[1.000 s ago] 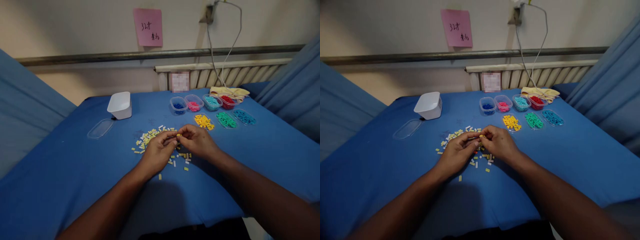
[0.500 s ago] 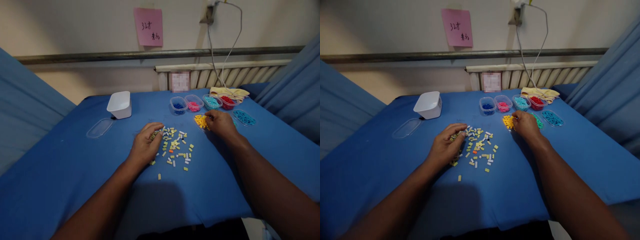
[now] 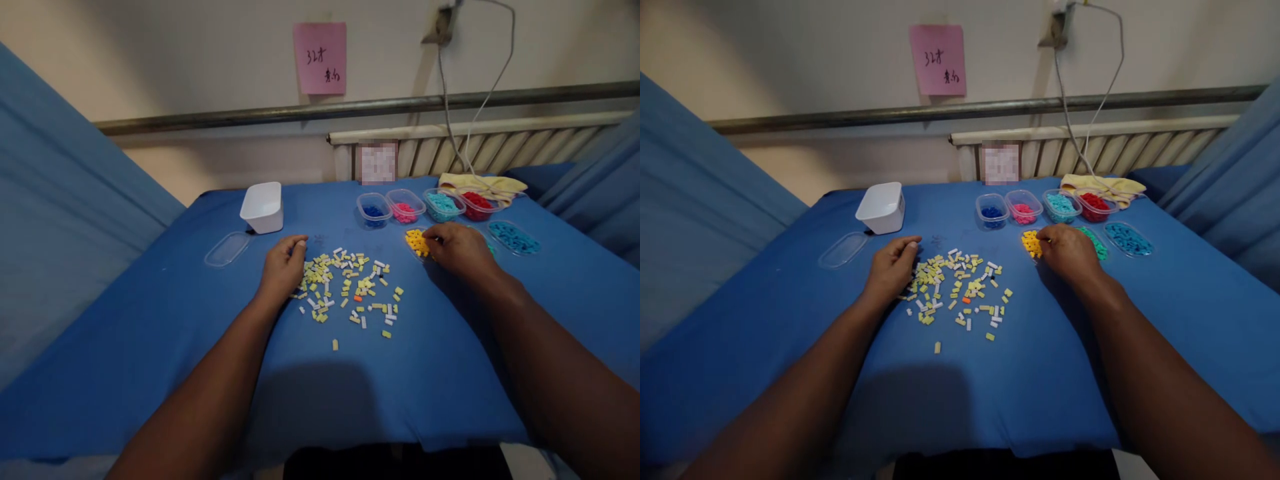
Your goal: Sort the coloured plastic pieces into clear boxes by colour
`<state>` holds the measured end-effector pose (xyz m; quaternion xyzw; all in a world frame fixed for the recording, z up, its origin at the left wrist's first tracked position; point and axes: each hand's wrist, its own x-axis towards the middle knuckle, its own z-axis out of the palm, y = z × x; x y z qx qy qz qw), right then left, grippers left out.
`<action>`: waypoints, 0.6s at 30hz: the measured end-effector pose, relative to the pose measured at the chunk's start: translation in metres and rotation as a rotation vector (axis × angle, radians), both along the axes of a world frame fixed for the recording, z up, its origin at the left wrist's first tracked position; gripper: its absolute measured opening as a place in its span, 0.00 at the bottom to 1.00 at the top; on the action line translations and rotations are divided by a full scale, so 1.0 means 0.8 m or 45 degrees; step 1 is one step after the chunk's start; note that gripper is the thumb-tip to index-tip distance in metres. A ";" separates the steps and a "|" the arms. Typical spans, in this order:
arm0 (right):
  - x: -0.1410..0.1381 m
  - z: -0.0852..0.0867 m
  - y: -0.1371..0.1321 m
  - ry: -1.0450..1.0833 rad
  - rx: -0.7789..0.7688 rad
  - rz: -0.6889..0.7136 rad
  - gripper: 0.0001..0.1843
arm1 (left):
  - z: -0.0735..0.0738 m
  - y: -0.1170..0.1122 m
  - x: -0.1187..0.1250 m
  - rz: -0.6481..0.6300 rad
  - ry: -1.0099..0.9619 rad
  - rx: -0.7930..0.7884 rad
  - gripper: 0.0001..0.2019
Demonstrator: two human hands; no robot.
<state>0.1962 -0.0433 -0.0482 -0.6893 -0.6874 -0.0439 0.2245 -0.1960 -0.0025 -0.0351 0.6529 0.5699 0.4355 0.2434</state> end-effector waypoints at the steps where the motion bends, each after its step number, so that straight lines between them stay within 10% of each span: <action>1: -0.001 0.000 -0.001 -0.019 -0.026 0.020 0.17 | -0.002 -0.002 0.005 -0.024 -0.018 -0.019 0.22; 7: -0.006 0.009 -0.010 -0.058 -0.047 0.038 0.15 | 0.000 -0.020 0.028 -0.143 -0.286 -0.117 0.26; 12: -0.018 0.018 -0.018 -0.071 -0.087 0.123 0.14 | 0.008 -0.022 0.020 -0.203 0.001 0.085 0.22; 18: -0.042 0.024 -0.026 -0.131 -0.218 0.293 0.12 | 0.028 -0.074 0.046 -0.821 0.549 0.435 0.17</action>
